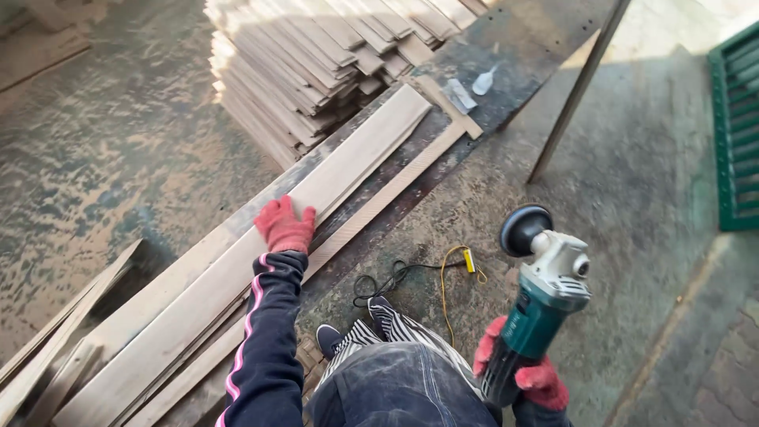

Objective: Sand the surface of wooden planks using an angle grinder with a sanding disc.

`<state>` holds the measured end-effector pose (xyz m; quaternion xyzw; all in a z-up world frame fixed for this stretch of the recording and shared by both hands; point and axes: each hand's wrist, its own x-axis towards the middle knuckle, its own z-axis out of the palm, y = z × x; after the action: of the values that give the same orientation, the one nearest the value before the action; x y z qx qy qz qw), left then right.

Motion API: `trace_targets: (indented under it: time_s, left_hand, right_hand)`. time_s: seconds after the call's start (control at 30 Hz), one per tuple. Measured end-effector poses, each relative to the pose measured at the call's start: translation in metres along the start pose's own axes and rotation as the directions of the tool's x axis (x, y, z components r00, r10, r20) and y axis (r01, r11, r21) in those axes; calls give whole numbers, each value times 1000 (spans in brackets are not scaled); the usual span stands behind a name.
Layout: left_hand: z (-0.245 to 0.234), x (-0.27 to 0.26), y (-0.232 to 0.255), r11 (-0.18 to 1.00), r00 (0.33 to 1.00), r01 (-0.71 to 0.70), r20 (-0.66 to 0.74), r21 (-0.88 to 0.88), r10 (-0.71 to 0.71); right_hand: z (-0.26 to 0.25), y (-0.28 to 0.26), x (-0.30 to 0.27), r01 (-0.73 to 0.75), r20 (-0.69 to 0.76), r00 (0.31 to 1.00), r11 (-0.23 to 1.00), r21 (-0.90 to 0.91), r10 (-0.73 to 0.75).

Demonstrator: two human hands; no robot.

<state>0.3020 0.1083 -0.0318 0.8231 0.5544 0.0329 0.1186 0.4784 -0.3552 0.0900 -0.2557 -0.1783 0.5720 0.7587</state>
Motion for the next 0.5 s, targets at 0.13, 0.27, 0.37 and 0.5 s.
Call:
trace_targets:
  time_s: [0.13,0.27,0.37,0.5]
  left_hand:
    - [27,5,-4,989,989,-24,-143,147,45]
    - [3,-1,19,995,995,88,36,36,-89]
    - [15,-4,26,994,992,96,81,55,-100]
    - [64,0,-3,998,999,-41,13,41,40]
  right_hand:
    - [7,-4,-39,39,-132,991,995,95,-27]
    - [7,-4,-51,140,-157,977,990,-19,-141]
    - [6,-4,-51,116,-158,981,993,17,-112]
    - [14,-4,-36,86,-107,990,995,-54,-91]
